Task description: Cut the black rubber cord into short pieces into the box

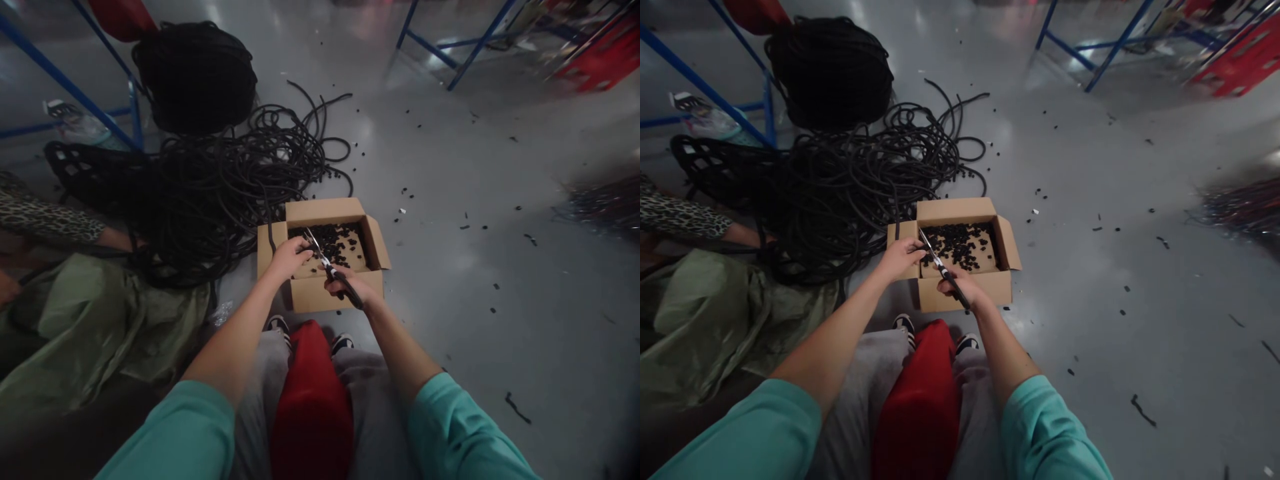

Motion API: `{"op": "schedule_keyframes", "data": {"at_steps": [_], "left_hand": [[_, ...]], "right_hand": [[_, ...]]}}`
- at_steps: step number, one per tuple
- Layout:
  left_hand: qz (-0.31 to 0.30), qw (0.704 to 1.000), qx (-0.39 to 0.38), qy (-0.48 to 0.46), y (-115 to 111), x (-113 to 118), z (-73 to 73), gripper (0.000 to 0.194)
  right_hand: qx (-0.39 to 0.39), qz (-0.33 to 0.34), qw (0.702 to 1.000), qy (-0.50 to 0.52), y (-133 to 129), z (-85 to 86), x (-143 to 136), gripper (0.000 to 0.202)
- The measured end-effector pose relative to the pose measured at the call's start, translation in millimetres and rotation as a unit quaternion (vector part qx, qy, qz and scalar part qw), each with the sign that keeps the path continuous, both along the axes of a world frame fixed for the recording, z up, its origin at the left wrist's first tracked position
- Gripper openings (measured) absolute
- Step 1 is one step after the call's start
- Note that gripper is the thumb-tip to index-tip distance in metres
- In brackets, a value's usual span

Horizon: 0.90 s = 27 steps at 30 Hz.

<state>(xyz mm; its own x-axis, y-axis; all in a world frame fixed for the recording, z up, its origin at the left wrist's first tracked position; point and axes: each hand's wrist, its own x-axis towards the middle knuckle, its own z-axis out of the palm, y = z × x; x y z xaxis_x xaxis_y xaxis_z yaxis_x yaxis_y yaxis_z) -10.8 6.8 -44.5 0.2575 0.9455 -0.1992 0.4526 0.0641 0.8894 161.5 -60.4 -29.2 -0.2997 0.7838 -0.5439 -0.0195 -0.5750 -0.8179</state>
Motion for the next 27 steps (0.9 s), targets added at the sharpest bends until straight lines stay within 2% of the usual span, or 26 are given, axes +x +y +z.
{"op": "schedule_keyframes", "data": {"at_steps": [5, 10, 13, 20, 27], "left_hand": [[-0.031, 0.998, -0.044, 0.01, -3.4, 2.2, 9.1, 0.014], [-0.018, 0.996, -0.086, -0.011, -5.3, 4.0, 19.2, 0.011], [-0.008, 0.995, -0.097, 0.0, -4.4, 2.6, 18.1, 0.011], [-0.01, 0.997, -0.046, 0.068, -1.9, 2.1, 4.7, 0.011], [0.003, 0.992, -0.004, 0.129, -4.9, 8.6, 6.3, 0.013]], "right_hand": [[0.032, 0.011, 0.999, -0.036, 3.0, -2.8, 3.6, 0.058], [0.024, 0.038, 0.998, -0.05, 2.2, -6.0, 6.2, 0.06], [0.016, 0.055, 0.996, -0.061, 1.1, -6.0, 6.1, 0.06], [0.003, 0.03, 0.998, -0.047, -0.9, 2.1, -4.2, 0.062], [-0.002, 0.009, 0.997, -0.074, -1.4, 1.7, -7.0, 0.055]]}}
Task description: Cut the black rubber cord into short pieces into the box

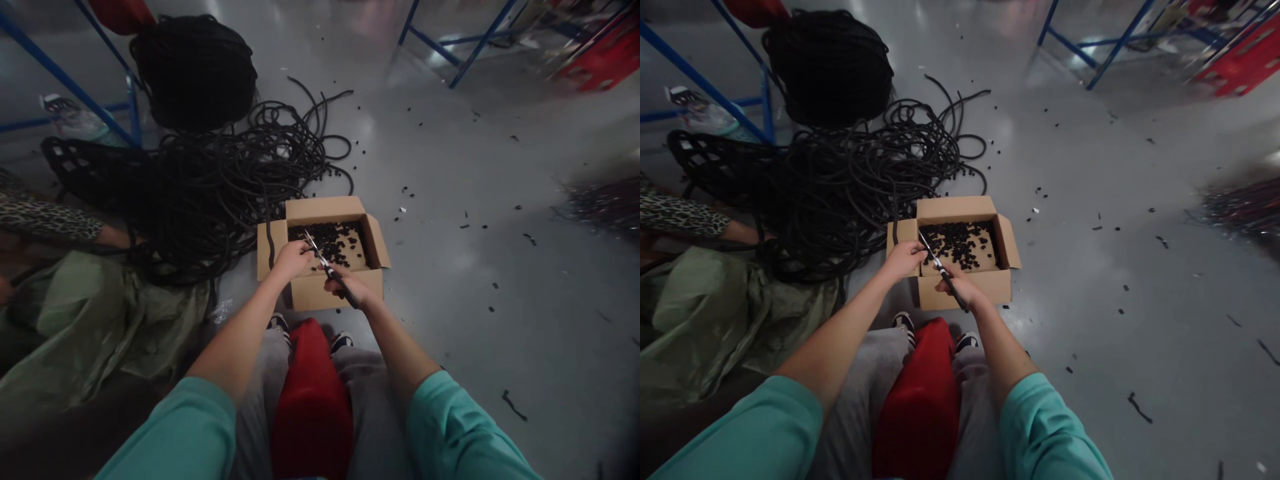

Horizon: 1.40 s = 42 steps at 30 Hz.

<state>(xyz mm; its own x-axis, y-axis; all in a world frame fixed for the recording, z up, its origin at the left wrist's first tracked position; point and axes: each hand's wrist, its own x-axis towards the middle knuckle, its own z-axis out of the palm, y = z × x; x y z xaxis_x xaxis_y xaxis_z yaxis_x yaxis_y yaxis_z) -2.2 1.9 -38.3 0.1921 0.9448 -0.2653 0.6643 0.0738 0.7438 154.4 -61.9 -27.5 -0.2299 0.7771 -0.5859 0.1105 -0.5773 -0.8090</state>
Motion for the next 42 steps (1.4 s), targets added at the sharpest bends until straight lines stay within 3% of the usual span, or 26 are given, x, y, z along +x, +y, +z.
{"op": "schedule_keyframes", "data": {"at_steps": [8, 18, 25, 30, 42], "left_hand": [[-0.013, 1.0, -0.005, 0.016, 2.0, -3.4, 3.9, 0.015], [-0.041, 0.999, 0.02, 0.01, 8.4, -13.3, 1.4, 0.021], [-0.085, 0.992, 0.049, 0.08, 5.2, -13.5, 6.5, 0.023], [-0.1, 0.98, 0.067, 0.161, -2.3, -7.0, 10.2, 0.019], [-0.036, 0.991, 0.061, 0.117, 0.8, -6.8, 9.1, 0.019]], "right_hand": [[-0.046, 0.002, 0.999, 0.009, 1.8, -0.4, -1.3, 0.06], [-0.026, -0.023, 0.999, 0.02, 1.7, -8.9, -1.2, 0.059], [-0.032, 0.029, 0.999, 0.033, 1.7, -3.7, 5.6, 0.062], [0.003, 0.014, 1.0, -0.016, 1.7, -6.7, 3.1, 0.057], [-0.049, -0.05, 0.997, 0.019, 2.1, -9.0, -9.5, 0.059]]}}
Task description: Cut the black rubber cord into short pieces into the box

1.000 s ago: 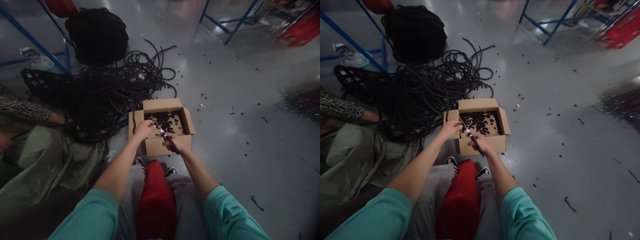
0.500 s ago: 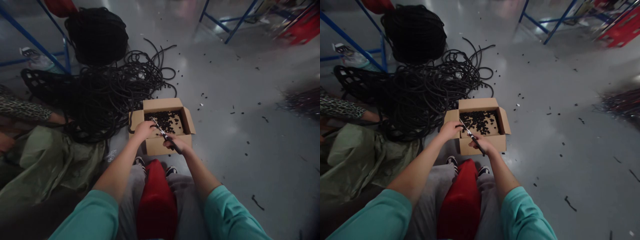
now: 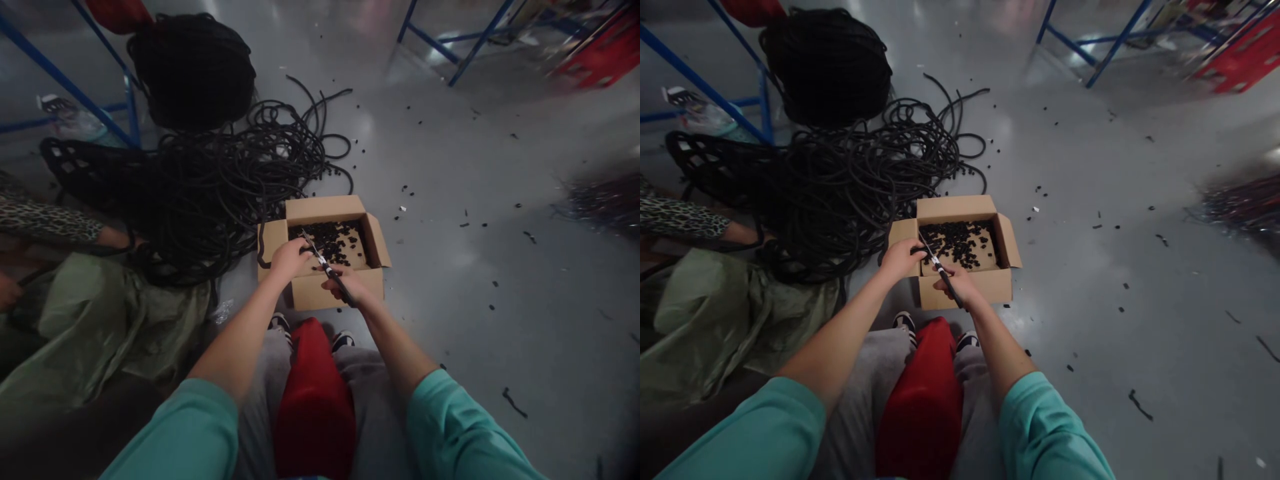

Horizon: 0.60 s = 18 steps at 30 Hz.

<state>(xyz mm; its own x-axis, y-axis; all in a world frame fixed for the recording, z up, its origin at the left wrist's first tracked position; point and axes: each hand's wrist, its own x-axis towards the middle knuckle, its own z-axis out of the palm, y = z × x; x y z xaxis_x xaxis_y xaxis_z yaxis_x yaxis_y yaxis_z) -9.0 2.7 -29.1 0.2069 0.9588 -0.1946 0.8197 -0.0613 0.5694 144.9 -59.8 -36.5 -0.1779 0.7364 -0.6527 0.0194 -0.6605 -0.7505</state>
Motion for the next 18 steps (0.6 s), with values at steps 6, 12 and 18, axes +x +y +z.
{"op": "schedule_keyframes", "data": {"at_steps": [6, 12, 18], "left_hand": [[0.0, 1.0, -0.001, 0.02, -1.3, 0.9, -1.8, 0.02], [-0.04, 0.999, -0.021, -0.01, -2.7, 4.3, 3.4, 0.018], [-0.023, 0.999, -0.032, 0.023, -3.2, 6.2, 4.9, 0.019]], "right_hand": [[0.007, 0.004, 1.0, -0.029, -0.6, -3.1, -1.0, 0.058], [0.029, 0.001, 1.0, -0.001, -1.1, 1.8, -0.8, 0.056], [0.034, 0.001, 0.997, -0.063, 2.1, 0.6, -1.7, 0.051]]}}
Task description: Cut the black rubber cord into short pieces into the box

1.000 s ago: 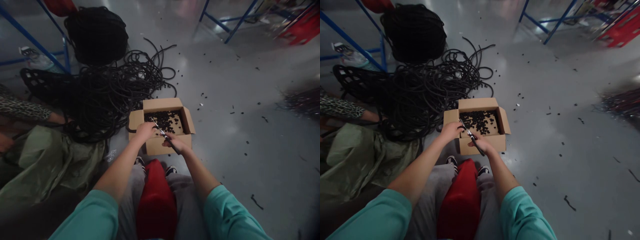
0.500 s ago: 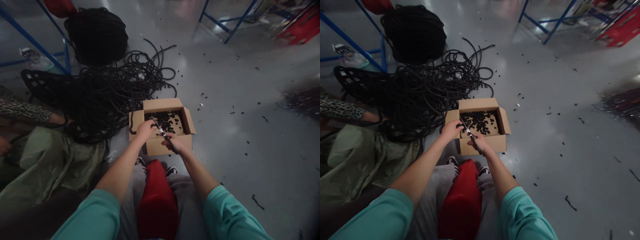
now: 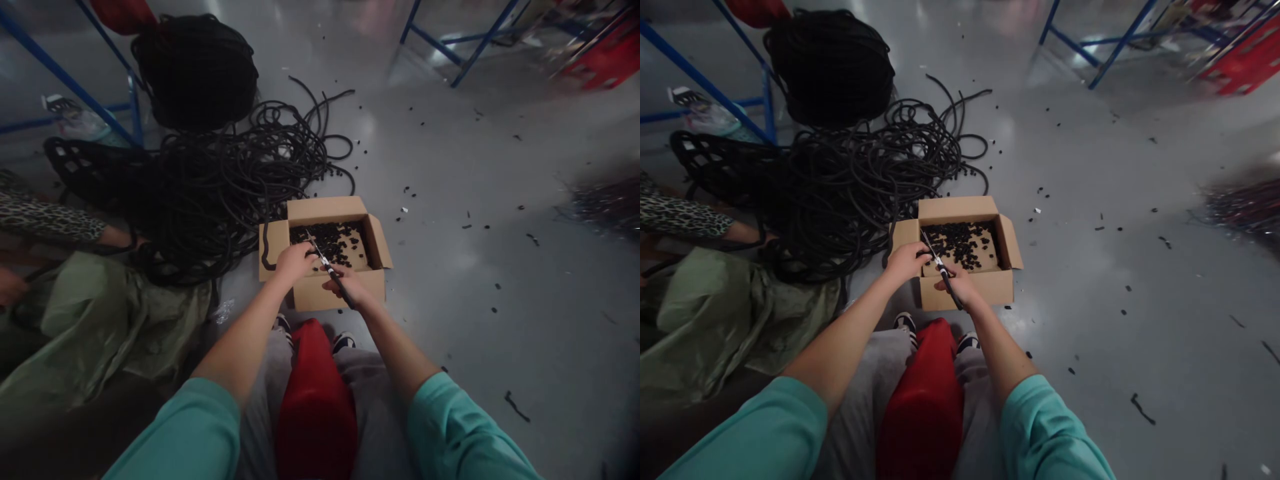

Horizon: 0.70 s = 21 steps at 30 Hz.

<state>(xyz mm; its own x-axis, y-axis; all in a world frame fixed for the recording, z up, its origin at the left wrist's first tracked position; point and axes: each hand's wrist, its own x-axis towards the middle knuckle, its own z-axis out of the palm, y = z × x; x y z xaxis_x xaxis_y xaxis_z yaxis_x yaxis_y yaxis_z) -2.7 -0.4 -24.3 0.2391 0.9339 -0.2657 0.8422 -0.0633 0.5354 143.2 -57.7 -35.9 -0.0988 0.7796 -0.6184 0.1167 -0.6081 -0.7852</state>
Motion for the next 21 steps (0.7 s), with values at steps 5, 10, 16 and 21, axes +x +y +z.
{"op": "schedule_keyframes", "data": {"at_steps": [5, 10, 16, 21], "left_hand": [[0.019, 1.0, 0.003, -0.008, 0.0, 0.9, 1.1, 0.023], [0.035, 0.998, 0.003, -0.046, -0.1, -0.1, -0.8, 0.023], [0.083, 0.977, -0.005, -0.198, 6.6, -4.1, -19.5, 0.022], [0.173, 0.907, -0.094, -0.371, 8.0, -0.9, -21.2, 0.028]], "right_hand": [[-0.006, -0.017, 1.0, 0.019, -1.1, -3.2, -1.8, 0.052], [-0.019, -0.036, 0.999, 0.033, -2.2, -6.4, -0.4, 0.051], [-0.001, -0.099, 0.993, 0.057, 0.8, -10.9, 10.9, 0.048], [0.028, -0.11, 0.989, 0.096, 1.8, -8.5, 12.7, 0.054]]}}
